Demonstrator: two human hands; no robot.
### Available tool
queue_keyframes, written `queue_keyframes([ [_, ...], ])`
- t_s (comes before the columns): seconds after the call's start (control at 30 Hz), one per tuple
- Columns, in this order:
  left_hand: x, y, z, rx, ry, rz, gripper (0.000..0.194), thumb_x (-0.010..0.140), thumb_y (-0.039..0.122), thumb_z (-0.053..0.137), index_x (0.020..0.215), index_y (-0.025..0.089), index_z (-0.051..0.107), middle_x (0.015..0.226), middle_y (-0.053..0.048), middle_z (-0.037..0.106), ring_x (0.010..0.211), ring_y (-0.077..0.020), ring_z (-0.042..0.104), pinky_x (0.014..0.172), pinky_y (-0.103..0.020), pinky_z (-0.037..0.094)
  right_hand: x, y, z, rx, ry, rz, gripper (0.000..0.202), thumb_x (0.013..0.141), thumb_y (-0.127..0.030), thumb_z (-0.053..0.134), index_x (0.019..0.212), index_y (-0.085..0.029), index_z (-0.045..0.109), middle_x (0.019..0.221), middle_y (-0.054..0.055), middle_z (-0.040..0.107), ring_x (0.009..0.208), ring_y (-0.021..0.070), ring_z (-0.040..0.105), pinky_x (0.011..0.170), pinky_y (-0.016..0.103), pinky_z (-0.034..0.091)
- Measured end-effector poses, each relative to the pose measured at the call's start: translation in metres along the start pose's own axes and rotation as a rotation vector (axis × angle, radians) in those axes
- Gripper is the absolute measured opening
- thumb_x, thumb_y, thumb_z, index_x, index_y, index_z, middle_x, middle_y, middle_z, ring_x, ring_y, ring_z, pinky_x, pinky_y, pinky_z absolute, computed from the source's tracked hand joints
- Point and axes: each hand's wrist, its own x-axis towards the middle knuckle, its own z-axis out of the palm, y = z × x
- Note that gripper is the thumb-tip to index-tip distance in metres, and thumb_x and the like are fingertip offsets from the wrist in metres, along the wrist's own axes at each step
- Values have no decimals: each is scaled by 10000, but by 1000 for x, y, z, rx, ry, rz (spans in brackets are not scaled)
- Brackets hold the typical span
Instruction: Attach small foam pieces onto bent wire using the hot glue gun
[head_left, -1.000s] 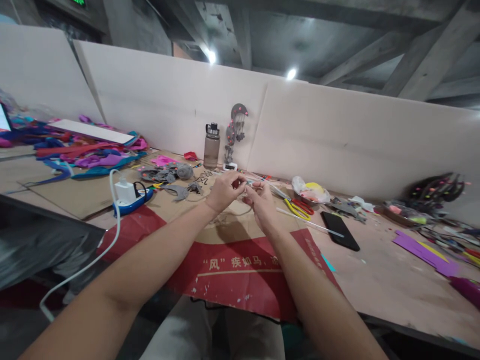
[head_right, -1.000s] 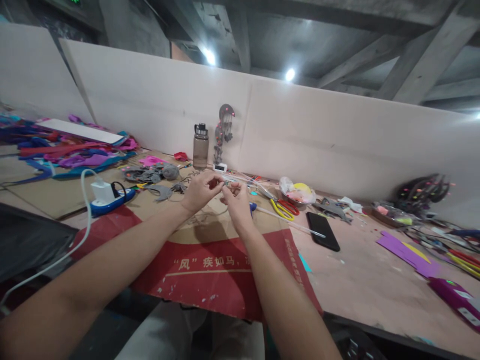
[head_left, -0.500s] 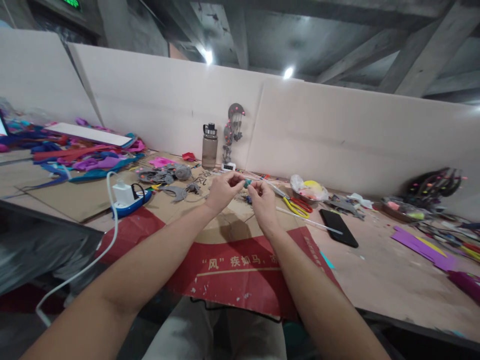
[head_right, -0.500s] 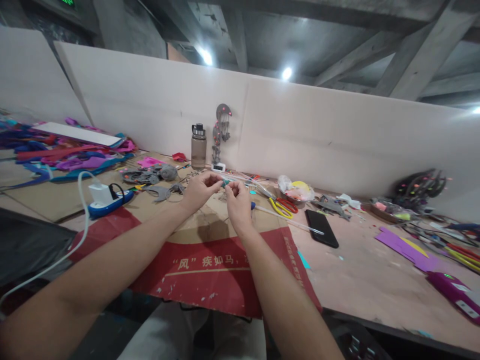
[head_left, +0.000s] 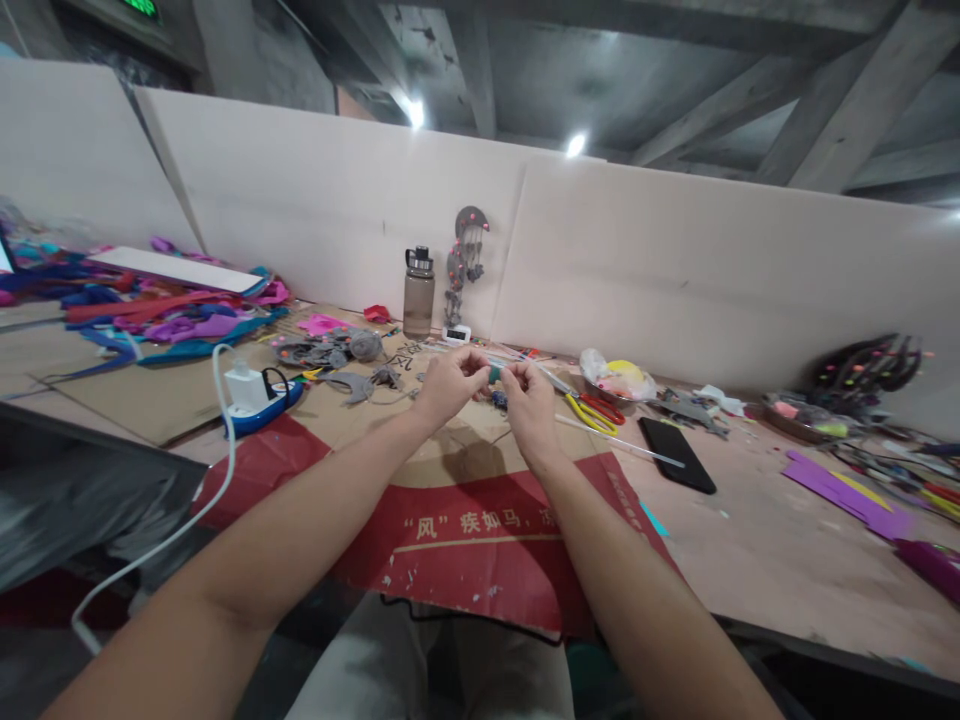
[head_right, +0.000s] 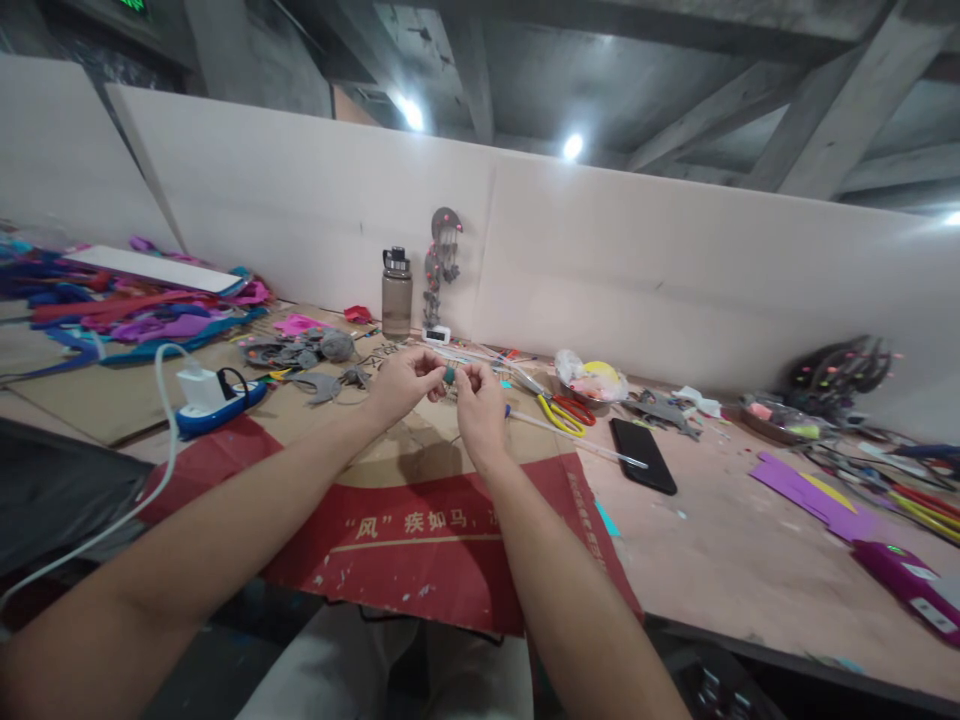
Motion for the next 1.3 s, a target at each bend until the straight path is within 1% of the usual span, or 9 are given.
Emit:
queue_keyframes([
  [0.2, 0, 2, 1, -161, -9, -78, 210, 734, 209, 646, 917, 163, 554, 679, -9, 671, 561, -144, 668, 526, -259, 562, 1, 3, 0, -7, 16, -8, 151, 783, -345, 516, 727, -205, 523, 632, -32, 512, 589, 129, 447, 556, 245, 361],
  [0.3, 1, 3, 1, -169, -55, -76, 143, 741, 229, 640, 849, 140, 610, 706, -27, 681, 595, -134, 674, 581, -265, 582, 1, 4, -1, -2, 2, 5, 154, 785, -351, 516, 735, -205, 528, 638, -35, 506, 587, 128, 447, 554, 244, 371],
  [0.4, 3, 1, 1, -159, -73, -60, 99, 727, 226, 649, 758, 136, 619, 694, -21, 671, 604, -120, 669, 610, -258, 589, 1, 5, -2, -5, 0, 8, 159, 789, -356, 517, 745, -204, 535, 645, -35, 513, 588, 126, 450, 553, 241, 376],
  [0.57, 3, -1, 1, -168, -78, -65, 111, 715, 224, 659, 757, 138, 604, 699, -24, 671, 607, -127, 672, 599, -264, 589, 1, 3, -3, -29, 9, -9, 159, 795, -345, 509, 738, -199, 538, 642, -32, 521, 594, 126, 453, 558, 240, 365],
  [0.77, 3, -1, 0, -179, -40, -92, 161, 731, 276, 666, 707, 141, 582, 651, -14, 652, 560, -116, 650, 571, -248, 579, -1, 1, -2, -83, 3, -54, 154, 808, -343, 518, 755, -201, 550, 643, -27, 535, 593, 128, 441, 563, 243, 361],
  [1.0, 2, 0, 0, -190, -11, -122, 161, 736, 283, 657, 707, 154, 566, 636, -5, 641, 537, -120, 636, 550, -261, 574, -5, -1, -2, -167, 19, -67, 148, 788, -333, 550, 730, -199, 572, 598, -38, 492, 570, 128, 425, 555, 257, 331],
  [1.1, 2, 0, 0, -156, 6, -109, 137, 735, 270, 645, 715, 153, 579, 649, -5, 630, 559, -128, 642, 526, -248, 555, -6, -3, -1, -184, 23, -81, 139, 783, -326, 557, 730, -199, 577, 585, -42, 478, 559, 127, 417, 554, 260, 324],
  [1.17, 2, 0, 0, -107, 11, -88, 121, 741, 266, 632, 725, 152, 593, 646, -6, 624, 557, -128, 638, 470, -215, 507, -6, -3, 0, -172, 14, -75, 133, 775, -320, 561, 722, -199, 576, 576, -45, 474, 551, 126, 416, 549, 259, 321],
  [1.3, 3, 2, -3, -19, 20, -62, 119, 758, 267, 617, 728, 152, 618, 589, 6, 604, 501, -90, 581, 418, -173, 408, -4, 1, 1, -111, -12, -3, 140, 759, -323, 568, 712, -191, 572, 580, -41, 496, 542, 121, 419, 533, 256, 312],
])
